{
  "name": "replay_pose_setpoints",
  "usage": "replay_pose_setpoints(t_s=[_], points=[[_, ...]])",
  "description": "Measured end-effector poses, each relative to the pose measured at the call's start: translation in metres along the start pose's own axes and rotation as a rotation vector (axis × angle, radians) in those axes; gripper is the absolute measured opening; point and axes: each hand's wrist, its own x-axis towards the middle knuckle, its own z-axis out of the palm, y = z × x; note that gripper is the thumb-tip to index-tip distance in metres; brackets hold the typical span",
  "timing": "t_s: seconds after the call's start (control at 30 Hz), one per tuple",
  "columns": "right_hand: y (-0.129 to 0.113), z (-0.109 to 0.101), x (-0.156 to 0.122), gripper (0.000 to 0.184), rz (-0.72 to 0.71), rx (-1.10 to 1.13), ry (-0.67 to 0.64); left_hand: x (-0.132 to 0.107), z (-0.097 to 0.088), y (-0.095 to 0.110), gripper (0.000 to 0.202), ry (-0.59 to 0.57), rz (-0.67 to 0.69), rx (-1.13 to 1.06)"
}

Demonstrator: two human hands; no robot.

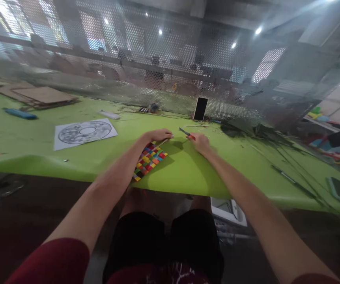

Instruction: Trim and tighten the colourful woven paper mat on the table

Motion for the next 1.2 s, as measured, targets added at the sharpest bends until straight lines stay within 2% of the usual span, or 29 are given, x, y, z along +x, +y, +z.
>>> replay_pose_setpoints(t_s=[0.17, 0.33, 0.47, 0.6, 0.77, 0.9, 1.03, 1.13, 1.2], points=[[-0.0035, -0.0005, -0.0003, 0.044, -0.135, 0.013, -0.039, 0.0027, -0.0004, -0.0079, 0.028, -0.005, 0.011, -0.029], [-0.0011, -0.0003, 0.0018, 0.052, 0.041, -0.034, -0.024, 0.0036, -0.0003, -0.0108, 0.032, -0.021, 0.031, -0.004], [0.0009, 0.0018, 0.0027, 0.049, -0.094, 0.035, -0.02, 0.0025, -0.0006, -0.0092, 0.031, -0.017, 0.012, 0.016], [0.0023, 0.002, 0.0037, 0.056, 0.065, -0.018, -0.021, 0.0013, -0.0008, -0.0055, 0.03, -0.015, 0.013, 0.035], [0.0007, 0.0008, 0.004, 0.054, -0.043, 0.016, -0.036, 0.0006, -0.0012, -0.0036, 0.032, -0.007, 0.029, 0.024], [-0.0018, -0.0001, 0.0036, 0.057, 0.051, -0.025, -0.015, 0.0005, -0.0026, -0.0052, 0.031, -0.04, 0.056, 0.002], [-0.0019, -0.0006, 0.004, 0.048, 0.01, -0.012, -0.044, -0.0002, -0.0038, -0.0074, 0.03, -0.047, 0.055, -0.023], [-0.0011, -0.001, 0.0044, 0.049, 0.083, -0.033, -0.033, -0.0008, -0.0039, -0.0084, 0.03, -0.049, 0.038, -0.017], [-0.0016, -0.0014, 0.0041, 0.051, 0.081, -0.019, -0.016, -0.0009, -0.0037, -0.0087, 0.03, -0.05, 0.036, -0.027]])
